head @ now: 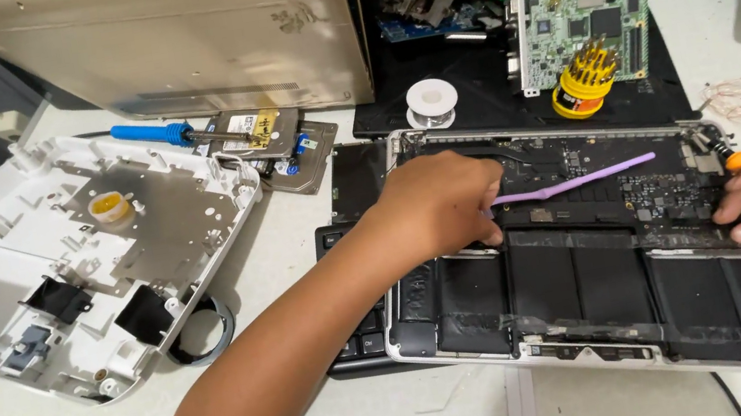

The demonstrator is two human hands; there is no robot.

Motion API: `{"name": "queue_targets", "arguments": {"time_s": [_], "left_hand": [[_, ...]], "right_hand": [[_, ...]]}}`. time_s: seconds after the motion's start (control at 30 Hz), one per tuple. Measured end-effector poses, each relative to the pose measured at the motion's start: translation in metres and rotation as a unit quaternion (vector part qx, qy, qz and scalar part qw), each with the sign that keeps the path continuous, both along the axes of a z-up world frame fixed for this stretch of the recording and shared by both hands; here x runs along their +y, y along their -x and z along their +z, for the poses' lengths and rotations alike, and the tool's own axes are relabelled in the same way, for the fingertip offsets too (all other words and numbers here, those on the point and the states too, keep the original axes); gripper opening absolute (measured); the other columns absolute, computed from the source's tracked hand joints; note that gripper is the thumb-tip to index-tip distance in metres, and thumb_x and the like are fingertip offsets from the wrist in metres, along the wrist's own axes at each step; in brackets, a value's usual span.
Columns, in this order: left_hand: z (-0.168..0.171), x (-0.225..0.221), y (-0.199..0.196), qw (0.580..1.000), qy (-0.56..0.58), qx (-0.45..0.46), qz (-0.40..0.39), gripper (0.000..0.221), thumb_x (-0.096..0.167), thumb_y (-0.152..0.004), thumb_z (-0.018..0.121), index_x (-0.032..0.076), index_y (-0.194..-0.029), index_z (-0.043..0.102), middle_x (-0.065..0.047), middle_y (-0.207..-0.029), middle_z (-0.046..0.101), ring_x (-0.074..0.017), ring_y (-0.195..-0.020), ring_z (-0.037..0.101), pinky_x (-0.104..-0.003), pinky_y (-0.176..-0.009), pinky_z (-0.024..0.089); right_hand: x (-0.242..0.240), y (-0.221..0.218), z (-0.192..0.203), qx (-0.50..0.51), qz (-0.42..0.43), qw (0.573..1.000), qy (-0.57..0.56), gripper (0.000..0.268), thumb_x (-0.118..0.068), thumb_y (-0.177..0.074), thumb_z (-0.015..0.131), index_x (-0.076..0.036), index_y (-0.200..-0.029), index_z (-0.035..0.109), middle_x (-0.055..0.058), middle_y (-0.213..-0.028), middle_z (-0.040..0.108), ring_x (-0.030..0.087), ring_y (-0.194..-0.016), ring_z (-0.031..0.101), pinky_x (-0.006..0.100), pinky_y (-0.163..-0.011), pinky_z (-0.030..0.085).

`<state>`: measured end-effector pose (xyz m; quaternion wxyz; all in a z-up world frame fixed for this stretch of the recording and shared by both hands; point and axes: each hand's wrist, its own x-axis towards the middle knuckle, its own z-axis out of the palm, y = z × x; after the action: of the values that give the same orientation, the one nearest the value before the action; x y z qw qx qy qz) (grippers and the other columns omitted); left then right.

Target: Repairing a laptop by applying adhesive tape to internal components and using a screwdriver to secure parts.

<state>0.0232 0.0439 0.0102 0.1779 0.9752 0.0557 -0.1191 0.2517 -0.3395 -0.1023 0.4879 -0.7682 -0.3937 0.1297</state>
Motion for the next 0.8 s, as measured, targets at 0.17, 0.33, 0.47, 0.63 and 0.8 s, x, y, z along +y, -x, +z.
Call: {"name": "queue_targets", "arguments": {"time_s": [0.17,0.33,0.47,0.63,0.8], "left_hand": [[-0.003,0.000,0.001,1.000,0.009,-0.002,-0.009,0.022,0.039,-0.077,0.076,0.026,-0.088,0.062,0.002,-0.096,0.071,-0.0250,-0.094,0.067,-0.043,-0.065,0.046],[0.000,0.001,0.003,0.999,0.017,-0.012,-0.030,0.027,0.034,-0.074,0.069,0.025,-0.098,0.061,0.002,-0.099,0.071,-0.0238,-0.094,0.065,-0.043,-0.067,0.045],[0.003,-0.006,0.006,0.999,0.026,-0.007,-0.024,0.034,0.023,-0.074,0.063,0.023,-0.108,0.059,0.002,-0.111,0.071,-0.0261,-0.102,0.065,-0.045,-0.070,0.048],[-0.010,-0.005,0.003,0.997,0.033,-0.040,-0.048,0.037,0.018,-0.077,0.066,0.024,-0.113,0.058,-0.001,-0.119,0.068,-0.0291,-0.106,0.065,-0.049,-0.075,0.048],[-0.014,-0.007,0.001,0.996,-0.001,-0.057,-0.063,0.038,0.020,-0.081,0.070,0.023,-0.115,0.054,-0.005,-0.117,0.062,-0.0336,-0.105,0.064,-0.049,-0.083,0.047]], "right_hand": [[0.000,0.003,0.003,0.015,0.000,1.000,0.000,0.054,0.017,-0.071,0.075,0.003,-0.123,0.066,0.022,-0.096,0.079,0.025,-0.096,0.075,0.031,-0.089,0.056],[0.007,0.011,0.013,0.009,-0.005,1.000,0.005,0.053,0.014,-0.072,0.076,0.002,-0.124,0.066,0.021,-0.095,0.079,0.024,-0.096,0.075,0.031,-0.092,0.055],[0.012,0.020,0.024,0.012,-0.028,0.999,0.042,0.052,0.014,-0.074,0.076,0.003,-0.124,0.067,0.021,-0.095,0.079,0.026,-0.094,0.075,0.034,-0.094,0.056],[0.012,0.019,0.026,0.023,-0.021,0.999,0.037,0.054,0.014,-0.074,0.076,0.002,-0.126,0.067,0.021,-0.094,0.079,0.024,-0.093,0.074,0.033,-0.093,0.055],[0.020,0.025,0.039,0.017,-0.059,0.994,0.094,0.052,0.016,-0.076,0.075,0.003,-0.126,0.068,0.022,-0.095,0.080,0.028,-0.093,0.075,0.037,-0.094,0.057]]}}
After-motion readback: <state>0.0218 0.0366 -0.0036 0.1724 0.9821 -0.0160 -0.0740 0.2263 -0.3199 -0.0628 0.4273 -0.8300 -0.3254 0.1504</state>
